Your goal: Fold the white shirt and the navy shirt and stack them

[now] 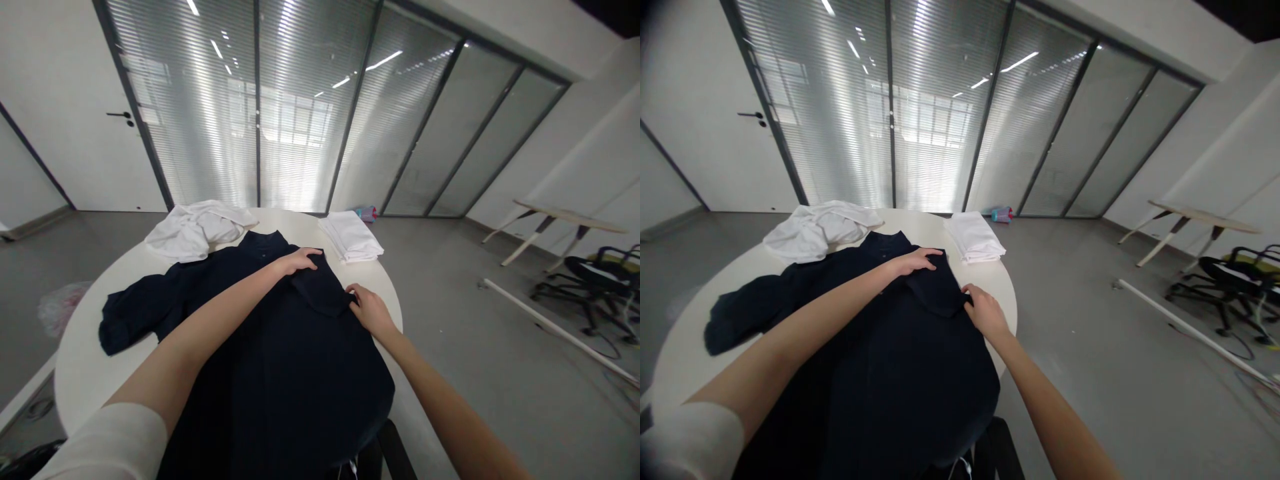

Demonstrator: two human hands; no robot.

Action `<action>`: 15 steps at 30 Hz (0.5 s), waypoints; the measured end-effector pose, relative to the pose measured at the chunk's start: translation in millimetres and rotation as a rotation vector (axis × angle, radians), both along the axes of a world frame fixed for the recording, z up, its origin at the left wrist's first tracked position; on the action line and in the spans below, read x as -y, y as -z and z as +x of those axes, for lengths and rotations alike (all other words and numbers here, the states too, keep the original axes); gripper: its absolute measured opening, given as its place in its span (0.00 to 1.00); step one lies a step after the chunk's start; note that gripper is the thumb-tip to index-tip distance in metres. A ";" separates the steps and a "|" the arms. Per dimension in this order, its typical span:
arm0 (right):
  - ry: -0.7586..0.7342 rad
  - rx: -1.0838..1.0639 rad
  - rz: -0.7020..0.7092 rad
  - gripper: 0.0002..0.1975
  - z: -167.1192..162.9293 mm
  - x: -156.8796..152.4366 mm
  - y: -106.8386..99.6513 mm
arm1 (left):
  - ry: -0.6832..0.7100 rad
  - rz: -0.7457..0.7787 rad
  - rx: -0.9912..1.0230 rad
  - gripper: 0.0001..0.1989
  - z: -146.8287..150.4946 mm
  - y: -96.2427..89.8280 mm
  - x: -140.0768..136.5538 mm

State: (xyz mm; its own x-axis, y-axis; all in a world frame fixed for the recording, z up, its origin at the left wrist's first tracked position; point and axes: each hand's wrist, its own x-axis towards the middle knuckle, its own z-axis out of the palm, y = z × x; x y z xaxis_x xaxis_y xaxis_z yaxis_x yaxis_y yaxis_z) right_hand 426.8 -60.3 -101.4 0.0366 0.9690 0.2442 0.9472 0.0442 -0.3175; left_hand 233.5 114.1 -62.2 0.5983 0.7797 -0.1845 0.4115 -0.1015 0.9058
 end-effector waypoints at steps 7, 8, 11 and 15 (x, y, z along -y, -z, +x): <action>-0.091 0.375 0.105 0.13 -4.3 6.2 -6.9 | 0.128 0.059 0.025 0.41 -24.0 10.3 -7.1; -0.121 0.421 0.129 0.14 -5.1 6.0 -9.0 | 0.162 0.099 -0.011 0.39 -24.9 10.0 -6.9; -0.190 0.494 0.148 0.16 -5.2 4.9 -13.3 | 0.185 0.231 -0.123 0.34 -21.2 8.9 -4.4; -0.209 0.493 0.073 0.14 -0.5 7.4 -15.3 | 0.162 0.373 -0.153 0.33 -10.3 10.6 0.4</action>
